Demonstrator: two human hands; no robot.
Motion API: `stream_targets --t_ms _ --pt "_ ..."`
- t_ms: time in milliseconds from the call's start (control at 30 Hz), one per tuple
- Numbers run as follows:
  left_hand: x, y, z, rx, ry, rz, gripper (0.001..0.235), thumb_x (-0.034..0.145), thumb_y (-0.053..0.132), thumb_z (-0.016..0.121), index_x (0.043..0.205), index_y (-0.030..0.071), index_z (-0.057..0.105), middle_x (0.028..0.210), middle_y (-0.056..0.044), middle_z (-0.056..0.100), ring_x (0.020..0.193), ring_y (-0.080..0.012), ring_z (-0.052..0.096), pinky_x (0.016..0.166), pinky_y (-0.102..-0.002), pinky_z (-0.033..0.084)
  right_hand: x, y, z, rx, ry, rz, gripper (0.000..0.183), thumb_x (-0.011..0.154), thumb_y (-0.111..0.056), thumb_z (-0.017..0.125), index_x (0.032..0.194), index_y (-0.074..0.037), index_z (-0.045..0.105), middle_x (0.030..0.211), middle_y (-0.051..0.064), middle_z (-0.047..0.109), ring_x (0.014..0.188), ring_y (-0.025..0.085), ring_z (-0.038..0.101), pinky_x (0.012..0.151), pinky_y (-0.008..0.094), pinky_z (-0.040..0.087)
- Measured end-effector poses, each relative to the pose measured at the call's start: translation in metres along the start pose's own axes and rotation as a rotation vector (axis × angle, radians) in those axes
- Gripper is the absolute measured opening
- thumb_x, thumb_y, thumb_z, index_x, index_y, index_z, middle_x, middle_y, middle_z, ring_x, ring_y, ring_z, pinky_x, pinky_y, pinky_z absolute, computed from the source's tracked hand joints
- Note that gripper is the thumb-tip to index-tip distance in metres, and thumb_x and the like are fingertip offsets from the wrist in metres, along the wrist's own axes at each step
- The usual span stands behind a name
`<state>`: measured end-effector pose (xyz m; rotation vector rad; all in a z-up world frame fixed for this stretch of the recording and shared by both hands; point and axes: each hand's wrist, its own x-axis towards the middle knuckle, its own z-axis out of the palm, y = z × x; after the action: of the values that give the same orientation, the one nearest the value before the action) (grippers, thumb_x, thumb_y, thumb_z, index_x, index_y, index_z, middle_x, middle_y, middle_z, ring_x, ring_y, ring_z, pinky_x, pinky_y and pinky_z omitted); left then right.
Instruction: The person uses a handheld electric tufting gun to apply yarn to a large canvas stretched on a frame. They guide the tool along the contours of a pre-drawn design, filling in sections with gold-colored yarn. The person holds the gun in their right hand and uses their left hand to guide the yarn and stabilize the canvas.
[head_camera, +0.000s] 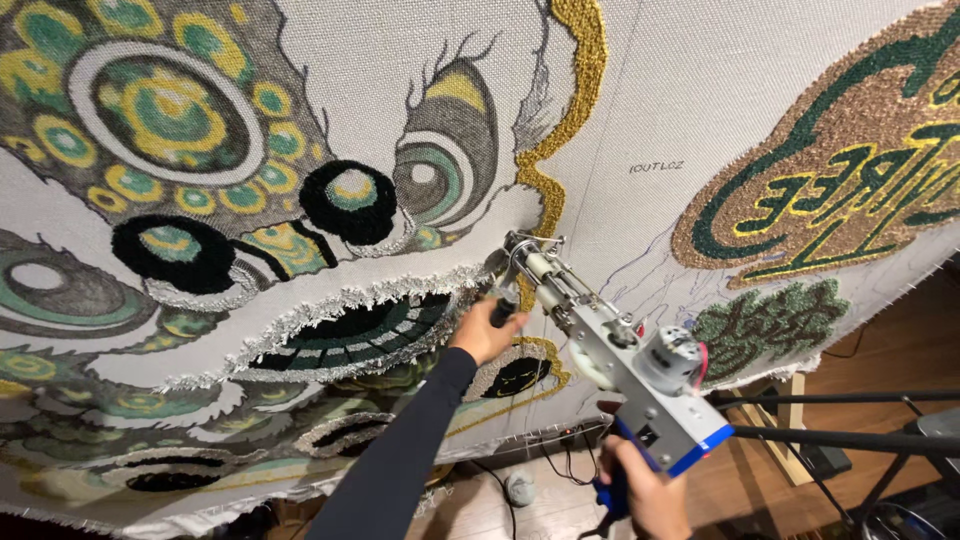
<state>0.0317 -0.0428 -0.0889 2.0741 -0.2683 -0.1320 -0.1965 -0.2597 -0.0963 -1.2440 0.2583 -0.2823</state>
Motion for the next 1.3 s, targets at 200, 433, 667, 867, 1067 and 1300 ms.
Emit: stream_targets --t_ms 200,433,667,867,1067,1300 --pt "0.015 -0.010 0.076 -0.465 -0.219 0.039 0.048 0.095 0.026 0.072 0.132 0.001 0.056 0.095 -0.008 0.068 0.072 -0.0145 0.074 0.050 -0.029 0.048 -0.003 -0.039 -0.043 0.184 -0.039 0.167 0.018 0.085 -0.004 0.059 0.098 0.008 0.056 0.063 0.010 0.049 0.053 0.022 0.049 0.050 0.037 0.041" --pt "0.003 -0.010 0.106 -0.500 -0.178 0.085 0.034 0.097 0.022 0.073 0.116 -0.006 0.072 0.086 -0.010 0.071 0.065 -0.0129 0.071 0.056 -0.027 0.052 -0.015 -0.063 -0.065 0.191 -0.187 0.129 0.048 0.083 -0.005 0.054 0.127 0.013 0.058 0.061 0.009 0.044 0.050 0.020 0.043 0.049 0.033 0.038" --pt "-0.013 0.026 0.099 -0.469 -0.151 0.096 0.032 0.095 0.020 0.073 0.111 -0.007 0.074 0.093 -0.005 0.075 0.063 -0.0126 0.068 0.060 -0.030 0.056 -0.017 -0.055 -0.095 0.272 -0.197 0.113 0.043 0.084 -0.007 0.052 0.124 0.007 0.049 0.061 0.011 0.044 0.050 0.021 0.043 0.050 0.036 0.038" --pt "-0.022 0.032 0.101 -0.558 -0.189 0.077 0.039 0.094 0.020 0.072 0.126 -0.003 0.070 0.104 -0.009 0.076 0.070 -0.0076 0.065 0.056 -0.029 0.056 -0.017 -0.054 -0.099 0.234 -0.178 0.096 0.041 0.085 -0.006 0.053 0.122 0.010 0.048 0.062 0.012 0.044 0.051 0.021 0.043 0.050 0.036 0.037" --pt "-0.031 0.003 0.106 -0.630 -0.188 -0.088 0.042 0.096 0.023 0.071 0.128 -0.003 0.068 0.105 -0.010 0.078 0.069 -0.0089 0.062 0.056 -0.027 0.055 -0.024 -0.059 -0.080 0.189 -0.118 0.203 0.047 0.084 -0.005 0.053 0.127 0.014 0.057 0.061 0.011 0.045 0.052 0.021 0.043 0.050 0.035 0.037" --pt "-0.025 -0.015 0.108 -0.662 -0.184 -0.049 0.037 0.095 0.022 0.076 0.118 -0.006 0.074 0.104 -0.014 0.074 0.072 -0.0112 0.063 0.057 -0.028 0.057 -0.022 -0.061 -0.066 0.202 -0.138 0.226 0.047 0.083 -0.006 0.052 0.126 0.013 0.058 0.060 0.011 0.046 0.050 0.020 0.044 0.049 0.034 0.038"
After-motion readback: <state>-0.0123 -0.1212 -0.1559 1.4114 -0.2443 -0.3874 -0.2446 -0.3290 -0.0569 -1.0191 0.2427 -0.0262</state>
